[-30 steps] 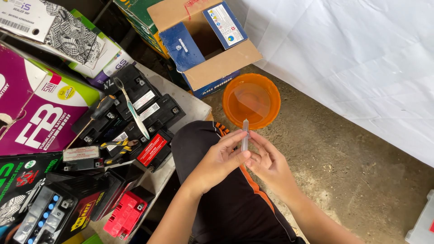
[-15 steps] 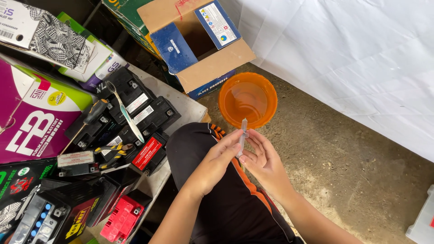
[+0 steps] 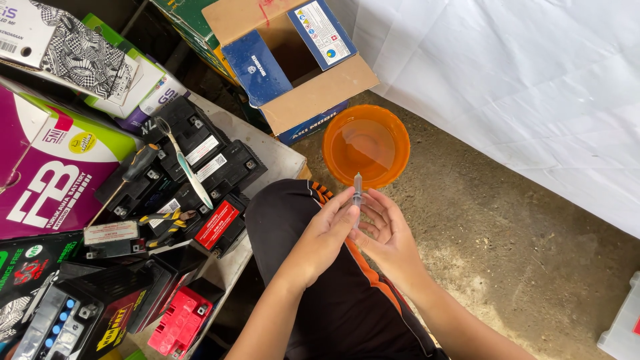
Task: The person refills battery cells with liquid using a syringe.
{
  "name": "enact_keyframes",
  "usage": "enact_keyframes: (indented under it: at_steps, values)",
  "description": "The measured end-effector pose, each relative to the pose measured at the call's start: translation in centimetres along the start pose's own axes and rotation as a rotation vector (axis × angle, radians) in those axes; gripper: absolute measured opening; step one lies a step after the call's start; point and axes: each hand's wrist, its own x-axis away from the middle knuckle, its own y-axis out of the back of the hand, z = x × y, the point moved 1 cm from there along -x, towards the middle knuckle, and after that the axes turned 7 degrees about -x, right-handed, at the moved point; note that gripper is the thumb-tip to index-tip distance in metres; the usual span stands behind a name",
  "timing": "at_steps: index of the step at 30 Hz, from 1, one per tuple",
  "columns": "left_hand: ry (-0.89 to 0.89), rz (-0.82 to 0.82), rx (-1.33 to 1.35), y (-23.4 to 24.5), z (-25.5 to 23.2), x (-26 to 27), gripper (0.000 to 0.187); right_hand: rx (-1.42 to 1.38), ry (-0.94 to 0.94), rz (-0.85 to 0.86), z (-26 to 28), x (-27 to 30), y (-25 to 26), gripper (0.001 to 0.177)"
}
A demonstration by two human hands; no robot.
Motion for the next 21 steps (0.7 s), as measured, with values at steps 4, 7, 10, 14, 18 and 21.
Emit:
enact_keyframes:
  at_steps: [4, 7, 10, 14, 18, 21]
  values:
    - [-0.005, -0.006, 0.018, -0.17, 0.18, -0.07, 0.068, -0.008, 0.004, -0.006, -0.17, 0.07, -0.15, 0.095]
    - [-0.014, -0.012, 0.012, -0.30, 0.43, -0.24, 0.070, 0.000, 0.008, -0.004, -0.38, 0.06, -0.03, 0.096]
    - [-0.021, -0.009, 0.000, -0.52, 0.28, -0.13, 0.072, 0.011, 0.014, -0.010, -0.42, 0.04, -0.06, 0.097]
    - [-0.035, -0.027, 0.009, -0.73, -0.03, 0.17, 0.072, 0.035, 0.010, -0.023, -0.32, -0.08, -0.27, 0.097]
    - [-0.038, -0.031, 0.037, -0.79, -0.17, 0.12, 0.071, 0.035, 0.018, -0.031, -0.27, -0.06, -0.48, 0.096]
    - [-0.042, -0.033, 0.037, -0.84, -0.39, 0.20, 0.070, 0.036, 0.020, -0.032, -0.21, -0.11, -0.59, 0.097]
